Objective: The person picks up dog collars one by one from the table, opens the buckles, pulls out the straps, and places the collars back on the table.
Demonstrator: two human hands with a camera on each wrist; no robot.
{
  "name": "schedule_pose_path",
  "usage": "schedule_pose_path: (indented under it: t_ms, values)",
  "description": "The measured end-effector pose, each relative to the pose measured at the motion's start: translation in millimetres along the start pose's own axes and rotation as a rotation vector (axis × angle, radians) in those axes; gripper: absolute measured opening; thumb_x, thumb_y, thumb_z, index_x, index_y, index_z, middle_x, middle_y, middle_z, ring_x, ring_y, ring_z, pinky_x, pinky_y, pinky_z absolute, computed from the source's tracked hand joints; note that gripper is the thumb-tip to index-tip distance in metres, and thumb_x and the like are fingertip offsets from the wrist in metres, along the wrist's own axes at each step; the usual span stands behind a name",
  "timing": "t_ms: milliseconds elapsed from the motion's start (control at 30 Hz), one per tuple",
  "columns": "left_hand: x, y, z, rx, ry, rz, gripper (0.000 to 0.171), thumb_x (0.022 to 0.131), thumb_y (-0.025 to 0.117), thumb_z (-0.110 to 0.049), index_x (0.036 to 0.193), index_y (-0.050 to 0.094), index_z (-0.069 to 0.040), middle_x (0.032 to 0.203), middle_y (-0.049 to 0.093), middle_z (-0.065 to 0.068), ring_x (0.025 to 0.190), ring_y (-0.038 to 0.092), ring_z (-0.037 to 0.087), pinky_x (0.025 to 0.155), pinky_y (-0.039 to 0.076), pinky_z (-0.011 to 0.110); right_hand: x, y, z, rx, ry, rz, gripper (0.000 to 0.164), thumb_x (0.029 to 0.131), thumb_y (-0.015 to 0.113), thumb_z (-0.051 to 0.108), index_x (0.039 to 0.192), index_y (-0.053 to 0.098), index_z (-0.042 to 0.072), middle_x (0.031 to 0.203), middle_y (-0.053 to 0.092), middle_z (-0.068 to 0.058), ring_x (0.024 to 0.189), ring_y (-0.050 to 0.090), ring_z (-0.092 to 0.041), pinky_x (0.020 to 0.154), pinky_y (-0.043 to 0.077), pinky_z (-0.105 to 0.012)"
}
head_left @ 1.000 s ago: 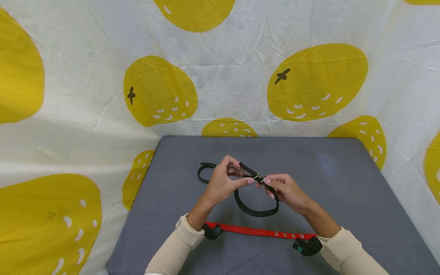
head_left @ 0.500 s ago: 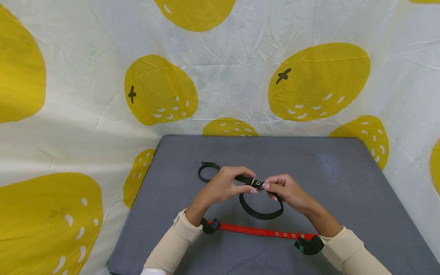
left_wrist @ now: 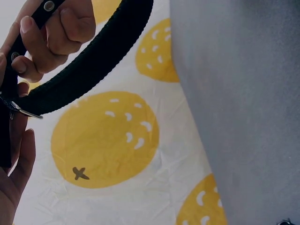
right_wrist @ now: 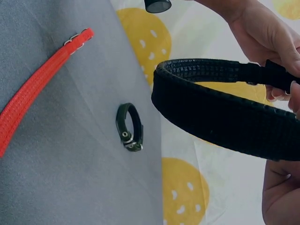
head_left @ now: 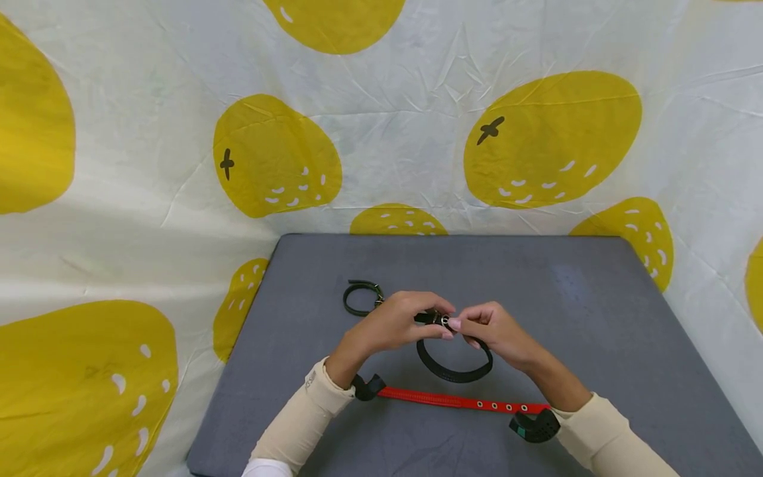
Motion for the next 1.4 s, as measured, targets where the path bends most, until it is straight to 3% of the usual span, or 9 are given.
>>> schedule_pose_path:
  t_ms: [233, 567, 767, 900, 1167, 1400]
  values:
    - [-1.6, -0.2, 1.2, 0.006, -0.023, -0.004, 0.023, 0.089, 0.078, -0.02, 0.108, 0.07, -0.012, 0.1, 0.071, -0.004, 0.087, 0.061, 0.002, 0.08, 0.049, 0.011, -2.4, -5.8, -1.3, -0.026, -0.004, -0.024, 0.031, 0.103, 0.051, 0.004, 0.074, 0.06, 0.003, 0.057, 0.04, -0.01, 0.053, 0.035, -0.021, 0.055, 0.034, -0.035]
    - [-4.8, 0.4, 4.5, 0.027, -0.07, 0.029, 0.025, 0.091, 0.076, -0.021, 0.112, 0.069, -0.011, 0.101, 0.069, -0.003, 0.089, 0.062, 0.004, 0.08, 0.05, 0.013, -7.2, -11.4, 3.1, -0.081, -0.004, -0.015, 0.02, 0.1, 0.056, 0.001, 0.092, 0.073, 0.005, 0.06, 0.045, -0.011, 0.054, 0.043, -0.019, 0.051, 0.035, -0.035]
    - [-5.2, 1.2, 3.7, 0.048, -0.063, 0.065, 0.021, 0.092, 0.075, -0.019, 0.112, 0.072, -0.012, 0.1, 0.067, -0.004, 0.087, 0.06, 0.008, 0.078, 0.048, 0.014, -9.8, -13.8, 8.7, -0.109, -0.03, -0.002, 0.018, 0.098, 0.058, -0.001, 0.09, 0.072, 0.007, 0.061, 0.045, -0.01, 0.053, 0.044, -0.018, 0.046, 0.034, -0.035]
    - [-6.1, 1.6, 6.3, 0.057, -0.097, 0.067, 0.019, 0.09, 0.078, -0.023, 0.105, 0.071, -0.013, 0.096, 0.064, -0.005, 0.086, 0.059, 0.007, 0.078, 0.048, 0.014, -10.9, -15.7, 9.8, -0.121, -0.042, 0.002, 0.018, 0.097, 0.059, -0.002, 0.087, 0.071, 0.007, 0.061, 0.046, -0.009, 0.052, 0.044, -0.018, 0.046, 0.035, -0.034]
    - [-9.3, 0.1, 9.2, 0.104, -0.123, 0.043, 0.018, 0.092, 0.075, -0.024, 0.107, 0.071, -0.014, 0.096, 0.064, -0.006, 0.085, 0.056, 0.003, 0.075, 0.053, 0.028, -12.6, -19.7, 15.0, -0.175, -0.068, 0.004, 0.018, 0.095, 0.061, -0.004, 0.089, 0.072, 0.008, 0.062, 0.051, -0.009, 0.05, 0.046, -0.017, 0.044, 0.037, -0.031]
    - [-11.2, -2.3, 10.3, 0.139, -0.119, 0.012, 0.016, 0.092, 0.075, -0.022, 0.105, 0.07, -0.015, 0.096, 0.064, -0.007, 0.087, 0.057, 0.003, 0.077, 0.047, 0.016, -14.1, -22.9, 18.1, -0.197, -0.081, 0.008, 0.018, 0.095, 0.061, -0.005, 0.091, 0.073, 0.008, 0.062, 0.053, -0.009, 0.051, 0.049, -0.018, 0.044, 0.039, -0.03]
Point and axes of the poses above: each hand's wrist, its own x-axis towards the middle knuckle, its own y-axis out of the palm, z = x × y, the point moved 7 cm from there along x, towards the middle knuckle
